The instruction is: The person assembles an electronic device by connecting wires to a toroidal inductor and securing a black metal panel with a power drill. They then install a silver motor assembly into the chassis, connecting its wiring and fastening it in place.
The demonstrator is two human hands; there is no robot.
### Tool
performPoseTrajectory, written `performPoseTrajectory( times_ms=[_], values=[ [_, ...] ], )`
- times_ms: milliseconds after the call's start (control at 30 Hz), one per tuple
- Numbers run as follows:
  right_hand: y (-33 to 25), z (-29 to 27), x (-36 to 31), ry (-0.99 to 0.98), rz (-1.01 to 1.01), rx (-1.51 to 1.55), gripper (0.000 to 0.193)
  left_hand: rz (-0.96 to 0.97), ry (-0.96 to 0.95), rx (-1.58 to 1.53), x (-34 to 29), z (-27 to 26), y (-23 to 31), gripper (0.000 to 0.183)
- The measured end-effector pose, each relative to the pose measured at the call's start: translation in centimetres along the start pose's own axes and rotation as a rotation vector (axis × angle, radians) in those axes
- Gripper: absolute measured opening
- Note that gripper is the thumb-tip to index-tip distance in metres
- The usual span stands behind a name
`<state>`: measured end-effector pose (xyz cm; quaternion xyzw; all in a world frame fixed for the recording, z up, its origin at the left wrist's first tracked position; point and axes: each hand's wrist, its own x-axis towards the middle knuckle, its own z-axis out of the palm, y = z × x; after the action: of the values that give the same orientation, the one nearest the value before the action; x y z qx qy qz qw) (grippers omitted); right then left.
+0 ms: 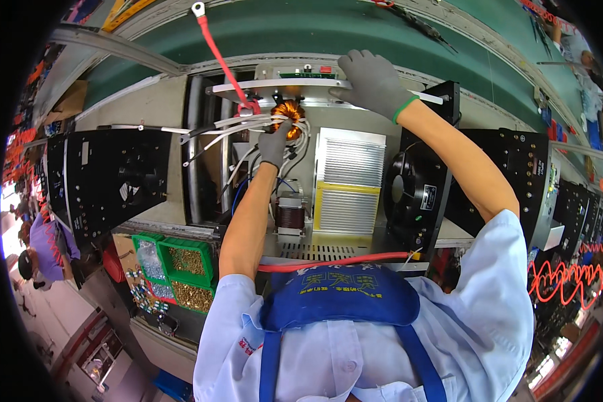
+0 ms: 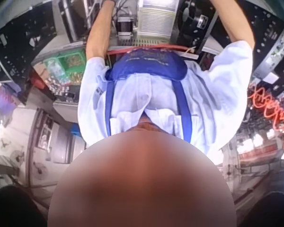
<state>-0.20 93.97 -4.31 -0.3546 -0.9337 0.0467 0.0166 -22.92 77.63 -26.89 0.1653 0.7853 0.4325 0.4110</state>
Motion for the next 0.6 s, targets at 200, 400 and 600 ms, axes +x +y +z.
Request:
performPoseTrajectory(
  times_ms=[200,400,600],
  values=[
    [2.6,2.1,-1.4,0.030,0.118,-0.068,0.056,-0.029,-0.150,-0.096,1.2,0.6,0.0,0.042],
    [2.0,1.7,-2.3,-0.202,0.219,0.065,0.054,0.024,-0.144,0.247,1.7,-1.1,0.1,0.058],
    [-1.0,0.9,-7.6,-0.277,0.268,0.063,0.053,-0.008,-0.317,0.447,-1.8,-3.3,-0.3,0.060]
  ],
)
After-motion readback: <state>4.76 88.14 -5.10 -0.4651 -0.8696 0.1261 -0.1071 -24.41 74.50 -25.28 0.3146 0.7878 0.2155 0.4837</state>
